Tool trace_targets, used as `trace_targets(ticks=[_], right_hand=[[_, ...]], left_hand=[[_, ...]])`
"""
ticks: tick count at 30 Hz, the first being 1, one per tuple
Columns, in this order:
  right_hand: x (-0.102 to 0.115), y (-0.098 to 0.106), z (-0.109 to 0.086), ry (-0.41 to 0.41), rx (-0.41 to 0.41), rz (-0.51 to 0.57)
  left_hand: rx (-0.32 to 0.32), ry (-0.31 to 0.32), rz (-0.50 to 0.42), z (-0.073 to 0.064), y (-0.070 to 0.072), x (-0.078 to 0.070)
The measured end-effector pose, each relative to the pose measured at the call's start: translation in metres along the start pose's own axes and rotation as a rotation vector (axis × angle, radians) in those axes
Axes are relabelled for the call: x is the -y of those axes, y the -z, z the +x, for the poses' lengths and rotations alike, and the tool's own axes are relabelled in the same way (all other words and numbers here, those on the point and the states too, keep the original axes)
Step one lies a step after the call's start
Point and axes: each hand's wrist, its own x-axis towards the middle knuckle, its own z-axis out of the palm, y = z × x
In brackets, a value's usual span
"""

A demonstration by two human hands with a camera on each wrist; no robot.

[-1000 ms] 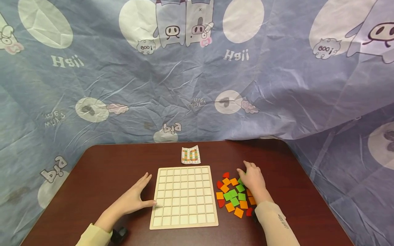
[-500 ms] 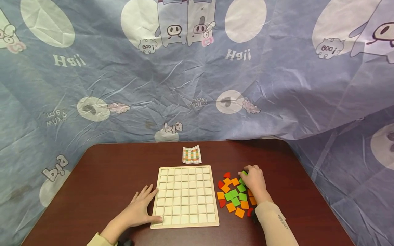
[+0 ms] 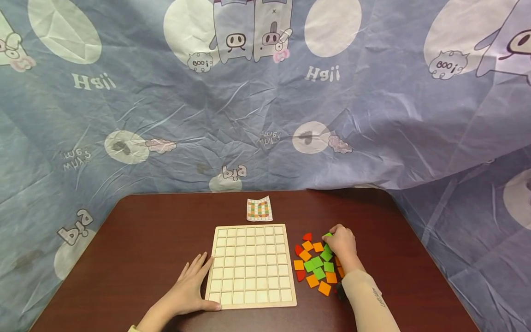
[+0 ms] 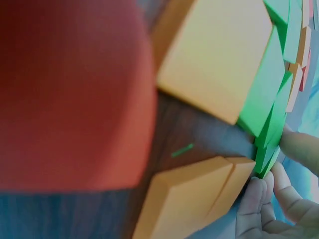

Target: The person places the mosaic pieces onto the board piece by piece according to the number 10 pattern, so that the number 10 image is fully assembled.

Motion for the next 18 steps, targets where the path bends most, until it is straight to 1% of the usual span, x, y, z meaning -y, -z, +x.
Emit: trace_targets(ticks=[5, 10, 14, 18], right_hand=[[0.001, 0.002, 0.003, -0.043, 0.026, 0.013], [0.002, 0.005, 0.005, -0.066, 0.057, 0.039], [-0.002, 0.006, 0.006, -0.062, 0.075, 0.083], [-0.008, 0.006, 0.006, -0.035, 0.068, 0.149]], left_hand=[[-0.039, -0.008, -0.002, -0.001, -0.007, 0.003], [-0.039, 0.006, -0.038, -0.002, -0.013, 0.006], [-0.042, 0.015, -0.048, -0.002, -0.015, 0.006], [-0.046, 0.015, -0.054, -0.002, -0.016, 0.007]])
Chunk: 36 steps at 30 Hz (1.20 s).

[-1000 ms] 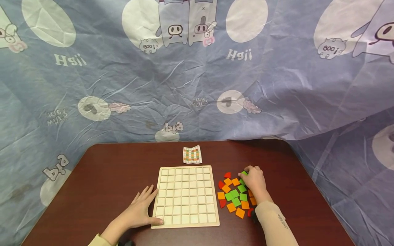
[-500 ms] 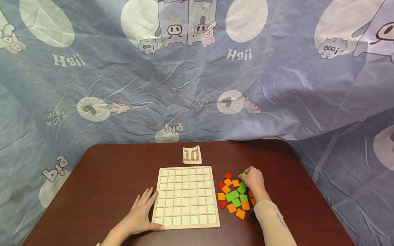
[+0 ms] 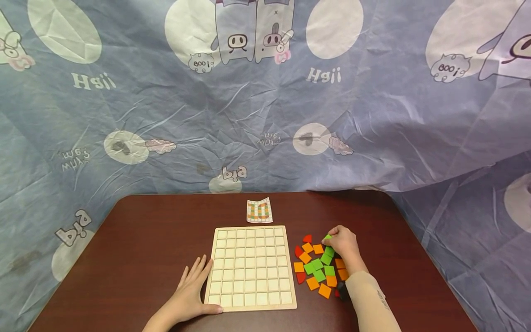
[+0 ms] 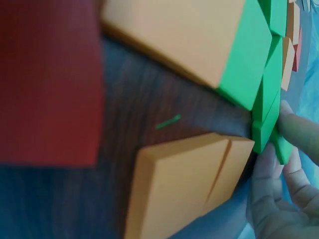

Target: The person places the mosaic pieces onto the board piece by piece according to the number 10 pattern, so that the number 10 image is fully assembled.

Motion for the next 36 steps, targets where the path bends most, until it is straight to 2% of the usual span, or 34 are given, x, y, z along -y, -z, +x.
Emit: trace_targets(ticks=[3, 7, 10, 13, 19, 26, 30, 36], right_hand=[[-0.005, 0.001, -0.001, 0.001, 0.011, 0.099], [-0.009, 0.002, -0.002, -0.030, 0.059, 0.289], [-0.005, 0.000, -0.001, -0.034, 0.102, 0.424], [0.005, -0.006, -0.001, -0.018, 0.138, 0.496], [0.049, -0.030, -0.009, 0.045, 0.198, 0.613], [0.108, -0.073, -0.022, 0.090, 0.281, 0.776], [0.136, -0.101, -0.026, 0.090, 0.304, 0.805], [0.168, -0.143, -0.033, 0.153, 0.362, 0.733]], left_hand=[[0.003, 0.003, -0.003, -0.001, 0.000, 0.000], [0.008, 0.010, -0.008, -0.002, 0.001, -0.001], [0.009, 0.014, -0.007, -0.001, 0.002, -0.001], [0.005, 0.014, 0.000, -0.001, 0.002, -0.001], [-0.002, 0.005, 0.011, 0.000, 0.003, -0.001], [0.014, 0.003, -0.002, 0.000, 0.003, -0.002], [0.014, 0.010, -0.001, 0.000, 0.002, -0.002], [0.026, 0.026, -0.028, -0.001, -0.005, -0.001]])
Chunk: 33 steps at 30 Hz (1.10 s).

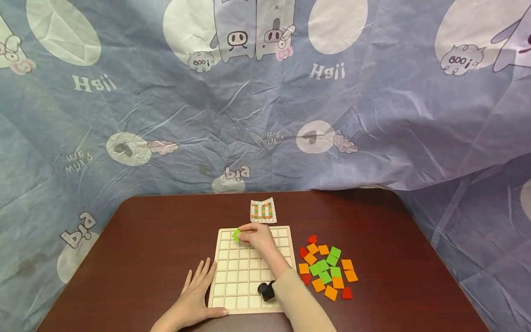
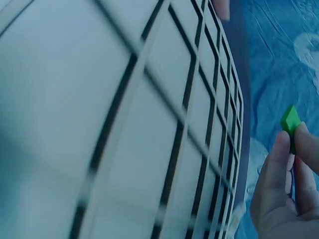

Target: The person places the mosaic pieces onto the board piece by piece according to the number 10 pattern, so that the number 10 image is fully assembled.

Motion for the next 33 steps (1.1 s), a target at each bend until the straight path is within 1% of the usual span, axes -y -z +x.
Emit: trace_targets(ticks=[4, 7, 11, 16, 20, 25, 30, 33], right_hand=[[-0.001, -0.025, 0.007, 0.033, 0.009, -0.120], [-0.002, -0.038, 0.011, 0.054, -0.013, -0.241], [-0.003, -0.047, 0.017, 0.078, -0.047, -0.380], [-0.002, -0.053, 0.021, 0.086, -0.053, -0.494], [0.001, -0.053, 0.021, 0.121, -0.044, -0.565], [0.000, -0.051, 0.021, 0.148, -0.030, -0.621], [-0.003, -0.052, 0.019, 0.185, -0.010, -0.649], [-0.003, -0.052, 0.017, 0.182, -0.017, -0.634]], left_hand=[[0.009, -0.006, -0.011, 0.001, -0.002, 0.001], [0.005, -0.009, -0.022, 0.001, -0.002, 0.001], [-0.006, -0.013, -0.034, 0.001, -0.002, 0.001], [-0.006, -0.008, -0.045, 0.001, -0.001, 0.001], [-0.008, -0.007, -0.045, 0.001, -0.001, 0.001], [-0.018, -0.007, -0.032, 0.001, -0.002, 0.001], [-0.025, -0.019, -0.035, -0.001, -0.004, 0.000], [-0.026, -0.020, -0.035, -0.002, -0.004, 0.000]])
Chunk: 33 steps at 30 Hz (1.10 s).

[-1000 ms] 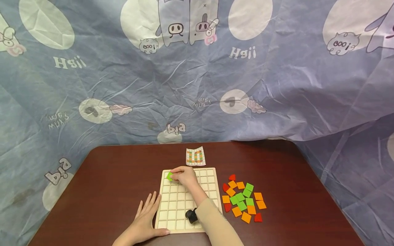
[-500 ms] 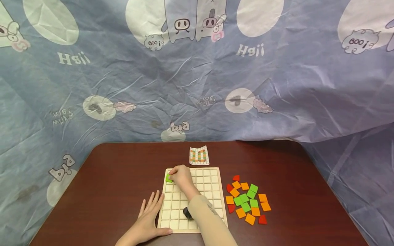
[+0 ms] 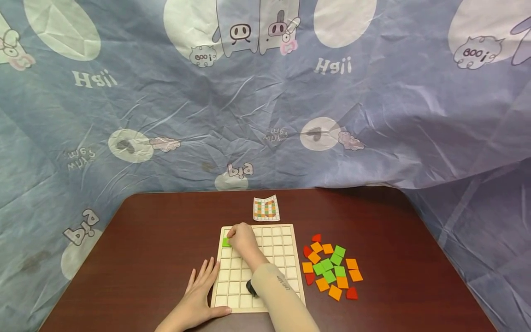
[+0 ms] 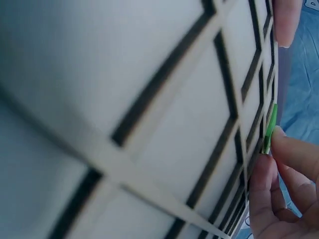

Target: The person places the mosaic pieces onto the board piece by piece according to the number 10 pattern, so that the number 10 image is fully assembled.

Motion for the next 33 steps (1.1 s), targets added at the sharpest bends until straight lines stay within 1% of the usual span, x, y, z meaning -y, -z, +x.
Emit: trace_targets(ticks=[3, 6, 9, 11, 15, 20, 23, 26, 29, 33], right_hand=[[0.000, 0.006, -0.003, -0.019, -0.001, 0.034], [-0.001, 0.017, -0.005, -0.046, 0.006, 0.106], [-0.001, 0.034, -0.009, -0.070, 0.011, 0.179], [-0.003, 0.048, -0.013, -0.090, 0.007, 0.205], [-0.014, 0.075, -0.023, -0.140, -0.042, 0.248], [-0.042, 0.113, -0.043, -0.193, -0.115, 0.277], [-0.063, 0.139, -0.058, -0.221, -0.139, 0.273], [-0.083, 0.162, -0.073, -0.260, -0.158, 0.235], [-0.104, 0.178, -0.085, -0.297, -0.167, 0.185], [-0.128, 0.191, -0.100, -0.330, -0.191, 0.123]], left_hand=[[0.001, 0.004, -0.006, 0.000, 0.000, -0.001], [-0.001, 0.011, -0.016, 0.000, 0.001, -0.001], [-0.007, 0.019, -0.032, 0.000, 0.001, 0.000], [-0.007, 0.020, -0.052, 0.000, 0.000, 0.000], [-0.002, 0.015, -0.077, -0.001, -0.002, 0.001], [0.011, 0.012, -0.097, -0.001, -0.004, 0.001], [0.017, 0.013, -0.108, -0.001, -0.005, 0.001], [0.013, 0.018, -0.107, -0.001, -0.005, 0.000], [0.010, 0.017, -0.102, -0.001, -0.004, -0.001], [0.009, 0.014, -0.097, -0.003, -0.004, 0.001]])
